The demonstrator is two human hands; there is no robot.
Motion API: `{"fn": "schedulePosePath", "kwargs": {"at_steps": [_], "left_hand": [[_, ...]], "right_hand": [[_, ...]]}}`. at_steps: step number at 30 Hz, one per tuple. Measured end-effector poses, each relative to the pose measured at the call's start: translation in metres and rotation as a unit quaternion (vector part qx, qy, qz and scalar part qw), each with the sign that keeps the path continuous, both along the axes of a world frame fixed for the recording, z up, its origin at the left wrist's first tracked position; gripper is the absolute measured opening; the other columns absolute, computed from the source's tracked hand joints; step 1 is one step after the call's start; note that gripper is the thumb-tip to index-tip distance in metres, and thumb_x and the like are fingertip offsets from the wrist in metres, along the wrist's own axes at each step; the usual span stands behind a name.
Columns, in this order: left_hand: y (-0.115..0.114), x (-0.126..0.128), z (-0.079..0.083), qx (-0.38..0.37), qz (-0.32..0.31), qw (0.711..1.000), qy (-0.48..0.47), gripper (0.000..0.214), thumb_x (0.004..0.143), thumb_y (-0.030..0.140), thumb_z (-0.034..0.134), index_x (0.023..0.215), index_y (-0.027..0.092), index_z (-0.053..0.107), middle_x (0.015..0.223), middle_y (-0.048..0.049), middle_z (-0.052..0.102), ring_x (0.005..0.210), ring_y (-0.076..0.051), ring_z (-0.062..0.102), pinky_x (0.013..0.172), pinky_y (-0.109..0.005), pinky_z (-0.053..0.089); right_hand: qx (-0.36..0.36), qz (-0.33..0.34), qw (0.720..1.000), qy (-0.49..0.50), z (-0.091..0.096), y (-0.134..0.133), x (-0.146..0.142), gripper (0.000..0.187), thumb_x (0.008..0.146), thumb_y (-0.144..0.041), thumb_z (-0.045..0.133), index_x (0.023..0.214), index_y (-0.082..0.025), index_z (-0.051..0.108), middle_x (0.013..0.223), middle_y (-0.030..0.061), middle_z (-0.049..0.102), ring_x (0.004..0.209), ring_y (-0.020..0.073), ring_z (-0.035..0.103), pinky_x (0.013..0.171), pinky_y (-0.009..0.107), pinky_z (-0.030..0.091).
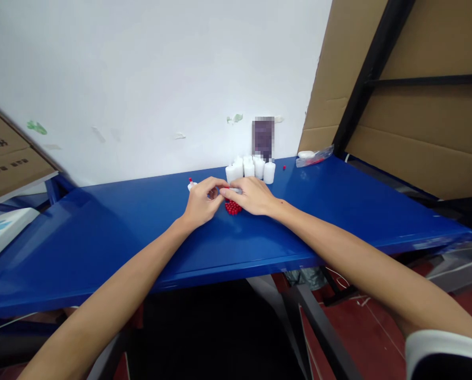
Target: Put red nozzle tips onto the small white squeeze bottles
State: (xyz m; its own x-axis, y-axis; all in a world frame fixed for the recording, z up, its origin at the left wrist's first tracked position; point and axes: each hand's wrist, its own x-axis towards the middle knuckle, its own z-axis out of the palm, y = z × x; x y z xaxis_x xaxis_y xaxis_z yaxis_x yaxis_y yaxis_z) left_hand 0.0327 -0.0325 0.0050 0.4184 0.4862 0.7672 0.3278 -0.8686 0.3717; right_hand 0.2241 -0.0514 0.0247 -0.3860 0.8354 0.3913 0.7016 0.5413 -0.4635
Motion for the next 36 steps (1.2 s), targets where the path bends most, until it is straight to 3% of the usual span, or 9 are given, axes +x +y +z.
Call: {"fn": "schedulePosePath", "kwargs": {"at_steps": [8,13,19,23,29,33,36], "left_hand": [[-0.001,-0.003,-0.001,-0.032,-0.025,0.997,0.061,0.019,0.091,0.014,0.054,0.102,0.019,0.069,0.076,-0.0004,0.065,0.064,-0.012,0.055,0.063,-0.023,0.042],[-0.002,-0.002,-0.002,-0.051,-0.034,0.994,0.085,0.02,0.092,0.016,0.054,0.107,0.02,0.068,0.074,0.0005,0.063,0.062,-0.012,0.054,0.062,-0.022,0.042],[-0.002,-0.001,-0.002,-0.056,-0.036,0.993,0.096,0.021,0.093,0.018,0.053,0.109,0.021,0.066,0.072,0.0013,0.061,0.062,-0.012,0.054,0.062,-0.023,0.042],[0.001,-0.001,-0.005,-0.077,-0.044,0.993,0.077,0.02,0.093,0.017,0.054,0.109,0.021,0.066,0.069,0.0029,0.058,0.061,-0.011,0.053,0.061,-0.023,0.042],[0.005,0.002,-0.003,-0.161,-0.03,0.986,-0.042,0.011,0.095,0.029,0.06,0.1,0.02,0.066,0.06,0.0058,0.05,0.054,-0.01,0.048,0.057,-0.023,0.04],[0.017,-0.002,0.003,-0.257,0.012,0.949,-0.183,0.017,0.094,0.037,0.064,0.096,0.021,0.061,0.055,0.0064,0.048,0.047,-0.01,0.045,0.048,-0.024,0.036],[0.03,-0.014,0.006,-0.28,0.068,0.916,-0.277,0.018,0.096,0.039,0.06,0.097,0.022,0.055,0.054,0.0076,0.047,0.042,-0.009,0.04,0.042,-0.023,0.031]], "right_hand": [[-0.003,0.0,1.0,-0.012,0.0,-0.003,-0.002,0.047,0.098,-0.05,0.045,0.077,-0.019,0.073,0.065,0.0032,0.064,0.062,0.0161,0.054,0.061,0.031,0.029],[0.013,-0.01,1.0,-0.021,0.0,-0.004,-0.003,0.043,0.094,-0.041,0.044,0.068,-0.017,0.068,0.062,0.0036,0.062,0.058,0.015,0.05,0.06,0.031,0.027],[0.013,-0.016,0.999,-0.025,0.002,-0.004,-0.003,0.043,0.092,-0.039,0.041,0.059,-0.018,0.059,0.054,0.0011,0.048,0.053,0.0134,0.042,0.058,0.032,0.025],[0.004,-0.014,1.0,-0.021,0.0,-0.002,-0.003,0.043,0.095,-0.041,0.041,0.063,-0.018,0.059,0.057,0.0019,0.052,0.056,0.0144,0.046,0.06,0.032,0.026],[0.013,-0.014,0.999,0.032,-0.003,0.001,0.0,0.044,0.1,-0.057,0.04,0.096,-0.02,0.065,0.067,0.001,0.059,0.065,0.0178,0.054,0.064,0.031,0.031],[0.015,-0.036,0.998,0.042,-0.003,0.002,0.001,0.04,0.101,-0.054,0.042,0.099,-0.021,0.064,0.067,0.0013,0.061,0.065,0.0185,0.055,0.065,0.031,0.032],[0.006,-0.039,0.999,0.03,-0.002,0.001,-0.001,0.037,0.101,-0.049,0.043,0.095,-0.02,0.065,0.065,0.0014,0.06,0.064,0.0182,0.054,0.065,0.032,0.032]]}}
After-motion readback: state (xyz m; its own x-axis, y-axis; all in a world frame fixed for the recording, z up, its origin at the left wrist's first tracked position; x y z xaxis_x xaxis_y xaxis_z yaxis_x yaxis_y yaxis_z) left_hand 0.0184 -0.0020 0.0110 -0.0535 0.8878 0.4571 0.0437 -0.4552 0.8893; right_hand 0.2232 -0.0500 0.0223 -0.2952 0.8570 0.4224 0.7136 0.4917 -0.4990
